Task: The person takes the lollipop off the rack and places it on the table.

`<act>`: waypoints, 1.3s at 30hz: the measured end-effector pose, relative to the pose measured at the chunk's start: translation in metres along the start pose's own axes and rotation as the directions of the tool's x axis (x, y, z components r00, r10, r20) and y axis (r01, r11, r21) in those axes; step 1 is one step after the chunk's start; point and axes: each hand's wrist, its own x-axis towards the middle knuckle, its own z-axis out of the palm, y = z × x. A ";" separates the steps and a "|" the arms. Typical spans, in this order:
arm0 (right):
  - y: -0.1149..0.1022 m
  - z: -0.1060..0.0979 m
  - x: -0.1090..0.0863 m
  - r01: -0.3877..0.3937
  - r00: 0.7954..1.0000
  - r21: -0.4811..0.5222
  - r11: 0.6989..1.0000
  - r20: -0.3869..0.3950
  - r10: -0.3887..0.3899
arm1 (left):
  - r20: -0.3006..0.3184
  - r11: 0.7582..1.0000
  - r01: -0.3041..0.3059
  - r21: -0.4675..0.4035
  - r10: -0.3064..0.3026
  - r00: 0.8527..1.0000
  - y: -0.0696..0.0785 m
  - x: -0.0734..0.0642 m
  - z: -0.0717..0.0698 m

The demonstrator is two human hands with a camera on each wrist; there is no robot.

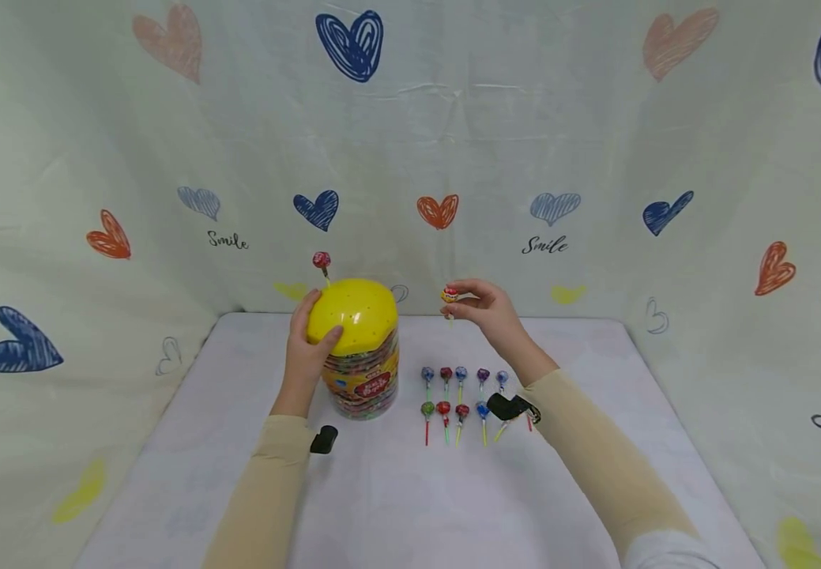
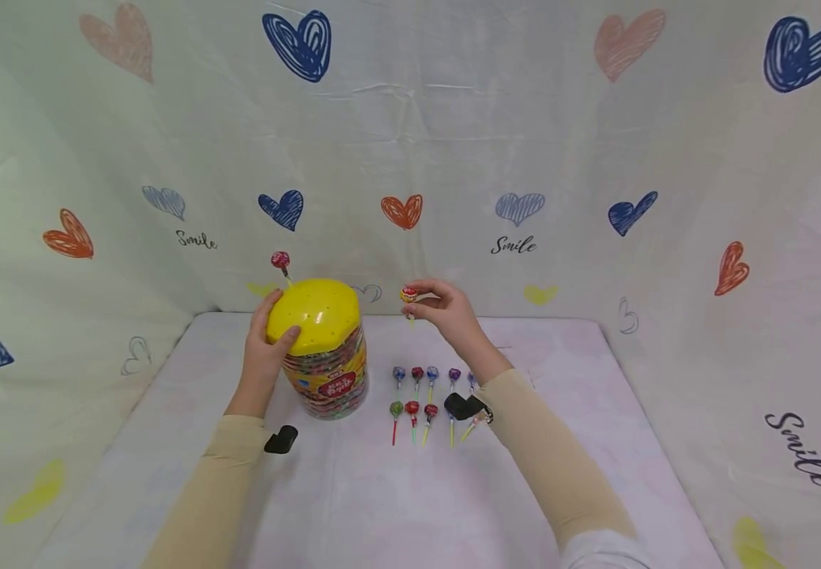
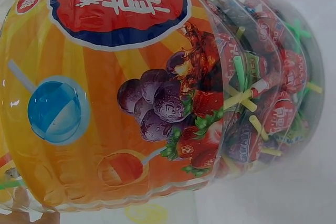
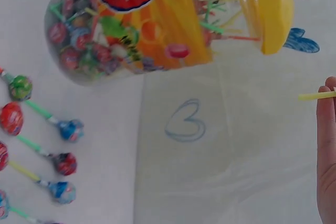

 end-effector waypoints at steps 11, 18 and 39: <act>0.043 -0.052 -0.051 -0.191 0.981 -0.135 0.972 -0.069 0.183 | -0.002 1.000 -0.001 0.020 0.001 1.000 0.002 0.000 0.000; 0.073 -0.080 -0.081 -0.264 0.962 -0.141 0.954 -0.116 0.249 | 0.008 1.000 0.019 0.013 -0.019 1.000 0.003 0.001 -0.003; 0.126 -0.135 -0.133 -0.503 0.859 -0.261 0.824 -0.253 0.445 | 0.004 1.000 0.013 0.001 -0.013 1.000 -0.001 0.003 -0.001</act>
